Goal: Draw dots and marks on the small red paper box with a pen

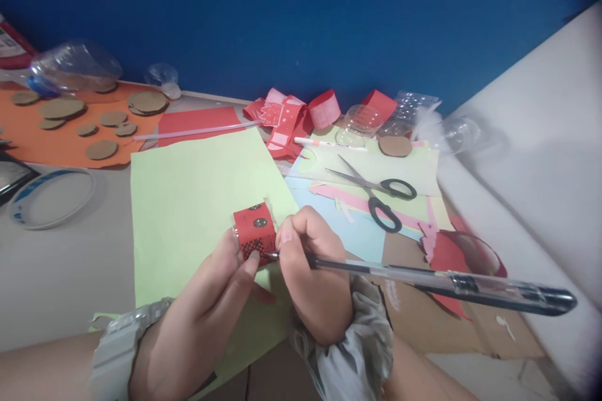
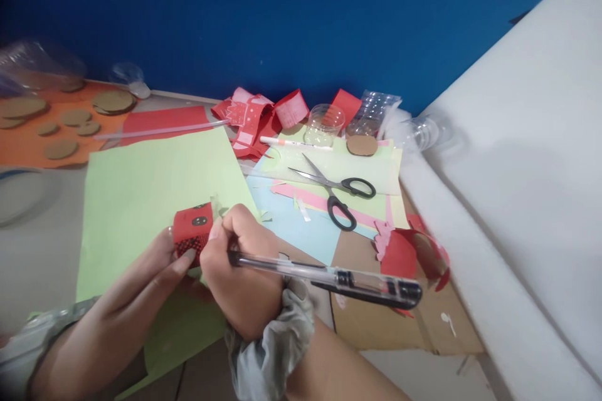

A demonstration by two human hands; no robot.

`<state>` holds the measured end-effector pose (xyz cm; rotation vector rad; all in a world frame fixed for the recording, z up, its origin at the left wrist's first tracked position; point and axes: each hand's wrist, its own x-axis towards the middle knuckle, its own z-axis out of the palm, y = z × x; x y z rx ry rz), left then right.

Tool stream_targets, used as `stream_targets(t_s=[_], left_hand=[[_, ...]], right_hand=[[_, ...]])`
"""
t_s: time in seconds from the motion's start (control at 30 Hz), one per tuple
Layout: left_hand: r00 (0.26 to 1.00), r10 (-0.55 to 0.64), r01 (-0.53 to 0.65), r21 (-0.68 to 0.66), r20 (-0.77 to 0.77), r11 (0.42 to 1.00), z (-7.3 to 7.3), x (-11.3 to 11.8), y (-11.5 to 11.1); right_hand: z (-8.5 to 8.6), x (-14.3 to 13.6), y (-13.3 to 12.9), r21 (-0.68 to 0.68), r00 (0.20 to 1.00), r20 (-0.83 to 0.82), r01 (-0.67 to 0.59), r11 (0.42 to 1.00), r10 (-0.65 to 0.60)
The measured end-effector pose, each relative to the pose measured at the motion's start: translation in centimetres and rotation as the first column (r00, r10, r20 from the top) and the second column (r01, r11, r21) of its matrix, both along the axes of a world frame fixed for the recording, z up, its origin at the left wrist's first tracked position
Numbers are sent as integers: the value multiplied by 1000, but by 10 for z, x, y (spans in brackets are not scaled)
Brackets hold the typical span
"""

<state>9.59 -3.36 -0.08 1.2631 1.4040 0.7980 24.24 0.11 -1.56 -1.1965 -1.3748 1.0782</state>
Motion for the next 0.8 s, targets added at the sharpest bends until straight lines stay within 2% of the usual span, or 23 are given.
stream_targets(t_s=[0.13,0.27,0.57,0.8], left_hand=[[1000,2,-2,0,22,1000,-2,-1,-1],[999,1,1,-34,40,999,-1,0,-2],[1000,17,-16,-34,22,999,2,1,1],[999,21,-19,-56,36,998,-2,1,0]], right_hand=[[-1,1,-1,0,999,-8,-33,999,33],[-2,0,-1,12,1000,-24,2,1000,-2],[1,-1,2,34,999,-35,9,999,-8],[0,-1,3,10,1000,-29,6,1000,-5]])
